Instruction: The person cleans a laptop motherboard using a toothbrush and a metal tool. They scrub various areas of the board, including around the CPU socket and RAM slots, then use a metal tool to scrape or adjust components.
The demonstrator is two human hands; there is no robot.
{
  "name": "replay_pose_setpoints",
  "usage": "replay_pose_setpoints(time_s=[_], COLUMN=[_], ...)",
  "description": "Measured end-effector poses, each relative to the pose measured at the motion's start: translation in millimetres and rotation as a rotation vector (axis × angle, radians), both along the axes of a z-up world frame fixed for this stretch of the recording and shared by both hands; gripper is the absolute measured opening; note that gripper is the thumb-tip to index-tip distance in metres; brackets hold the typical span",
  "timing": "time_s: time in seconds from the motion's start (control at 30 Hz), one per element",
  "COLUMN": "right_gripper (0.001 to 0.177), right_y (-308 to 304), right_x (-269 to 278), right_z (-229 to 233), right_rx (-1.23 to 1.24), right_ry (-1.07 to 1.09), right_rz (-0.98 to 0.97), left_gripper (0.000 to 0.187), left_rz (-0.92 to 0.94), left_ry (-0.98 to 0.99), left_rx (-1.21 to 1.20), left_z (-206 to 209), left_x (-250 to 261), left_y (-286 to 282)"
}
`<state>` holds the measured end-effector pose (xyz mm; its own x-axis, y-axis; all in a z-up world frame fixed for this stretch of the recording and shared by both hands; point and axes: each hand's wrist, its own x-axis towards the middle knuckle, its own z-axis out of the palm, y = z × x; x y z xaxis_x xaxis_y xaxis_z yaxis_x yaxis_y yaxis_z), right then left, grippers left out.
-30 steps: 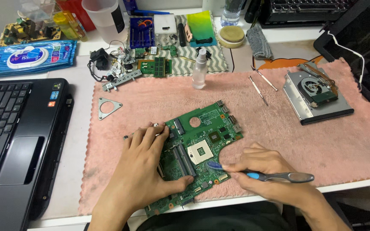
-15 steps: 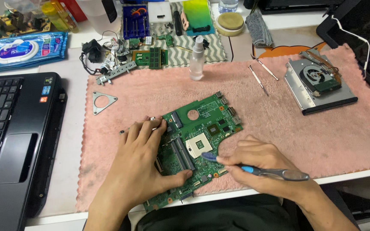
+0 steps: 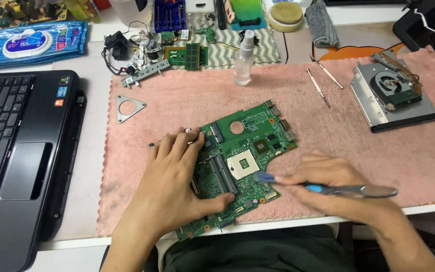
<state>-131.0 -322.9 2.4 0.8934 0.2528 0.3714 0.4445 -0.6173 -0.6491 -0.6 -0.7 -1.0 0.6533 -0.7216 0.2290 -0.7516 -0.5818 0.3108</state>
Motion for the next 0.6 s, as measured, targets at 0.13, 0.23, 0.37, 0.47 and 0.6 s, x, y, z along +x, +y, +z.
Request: replay_pose_setpoints(time_s=[0.13, 0.23, 0.37, 0.47, 0.6], right_gripper=[0.028, 0.021, 0.026, 0.029, 0.023], right_y=[-3.0, 4.8, -13.1, -20.9, 4.6], right_x=[-1.7, 2.2, 1.1, 3.3, 16.4], right_z=[4.5, 8.6, 9.2, 11.3, 18.9], right_rx=[0.008, 0.039, -0.038, -0.028, 0.047], right_ry=[0.100, 0.097, 0.144, 0.229, 0.212], right_rz=[-0.056, 0.035, 0.004, -0.087, -0.008], left_gripper=[0.123, 0.126, 0.124, 0.124, 0.126], left_rz=[0.000, -0.007, -0.007, -0.002, -0.007], left_ry=[0.032, 0.026, 0.012, 0.028, -0.010], left_rx=[0.010, 0.010, -0.007, 0.003, -0.011], left_z=[0.8, -0.3, 0.7, 0.9, 1.2], left_x=[1.3, 1.6, 0.8, 0.2, -0.1], left_y=[0.3, -0.4, -0.2, 0.7, -0.6])
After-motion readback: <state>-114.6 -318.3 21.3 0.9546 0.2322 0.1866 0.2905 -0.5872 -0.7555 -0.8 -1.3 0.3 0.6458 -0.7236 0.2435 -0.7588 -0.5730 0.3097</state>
